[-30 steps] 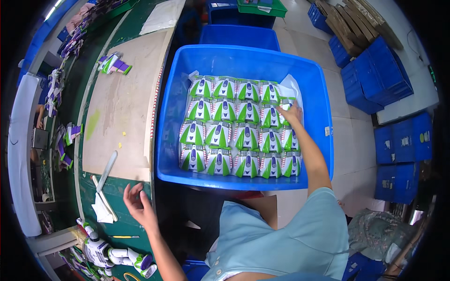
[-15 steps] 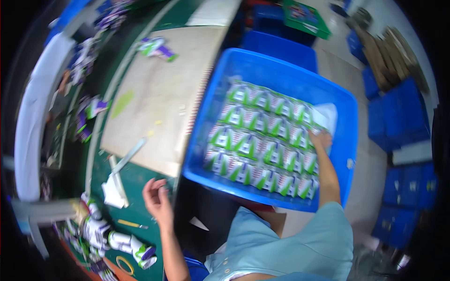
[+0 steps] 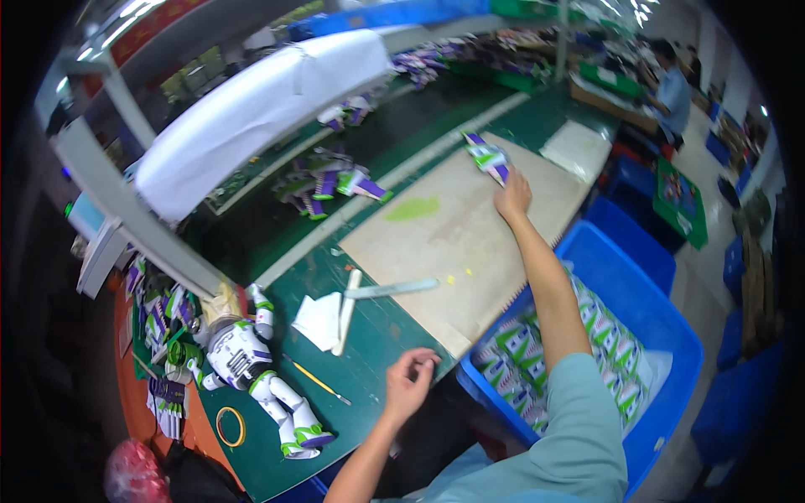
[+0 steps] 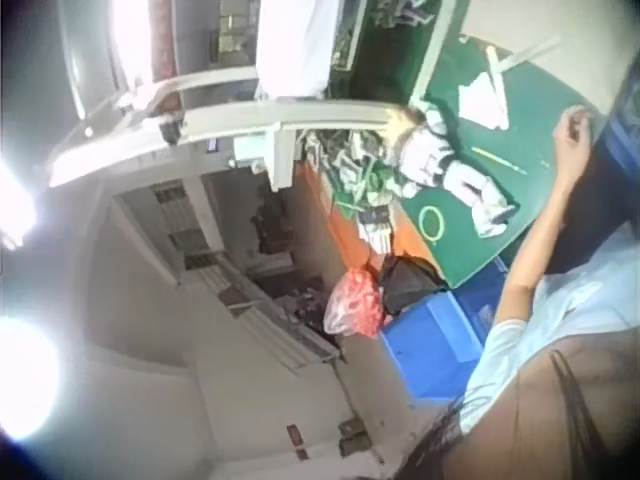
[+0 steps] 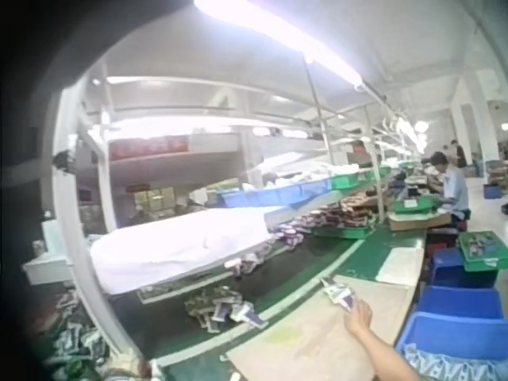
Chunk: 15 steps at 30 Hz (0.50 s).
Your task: The person assembles toy jetpacks by attaching them onto a toy figure body on the workbench, folding their wings inward by hand, and placing the folded components into a blue bin.
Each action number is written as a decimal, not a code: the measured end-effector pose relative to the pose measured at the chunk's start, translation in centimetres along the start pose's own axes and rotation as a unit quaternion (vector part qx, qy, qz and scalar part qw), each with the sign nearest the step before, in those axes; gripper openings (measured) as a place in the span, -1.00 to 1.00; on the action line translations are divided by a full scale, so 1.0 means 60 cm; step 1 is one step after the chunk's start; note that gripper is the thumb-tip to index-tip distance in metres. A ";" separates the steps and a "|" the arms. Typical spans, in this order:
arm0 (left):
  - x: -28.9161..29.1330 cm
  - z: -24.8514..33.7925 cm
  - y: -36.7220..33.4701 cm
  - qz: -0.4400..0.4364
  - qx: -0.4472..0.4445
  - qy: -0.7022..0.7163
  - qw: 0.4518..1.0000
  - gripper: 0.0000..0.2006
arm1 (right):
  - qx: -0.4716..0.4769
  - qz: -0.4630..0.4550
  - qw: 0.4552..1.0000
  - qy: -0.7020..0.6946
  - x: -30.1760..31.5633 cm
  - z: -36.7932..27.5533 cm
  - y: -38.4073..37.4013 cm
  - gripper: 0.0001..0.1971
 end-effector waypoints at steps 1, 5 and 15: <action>0.003 0.000 0.000 -0.003 -0.001 -0.011 1.000 -0.87 | -0.041 -0.090 0.995 0.007 -0.012 -0.009 -0.011 -0.34; 0.025 0.006 0.011 0.015 0.021 0.029 0.999 -0.87 | -0.179 -0.217 0.954 -0.103 0.008 -0.077 0.005 -0.33; -0.021 -0.031 -0.137 0.022 0.192 0.306 0.932 -0.66 | -0.013 -0.372 0.767 -0.523 0.291 -0.180 0.423 -0.26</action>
Point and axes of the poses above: each hand's wrist, its own y-axis away from the middle knuckle, its own x-axis out of the back of the hand, z = x × y, the point moved 4 cm from there along -y, towards the middle knuckle, and after that the axes turned 5 degrees about y, right-handed, at the moved point
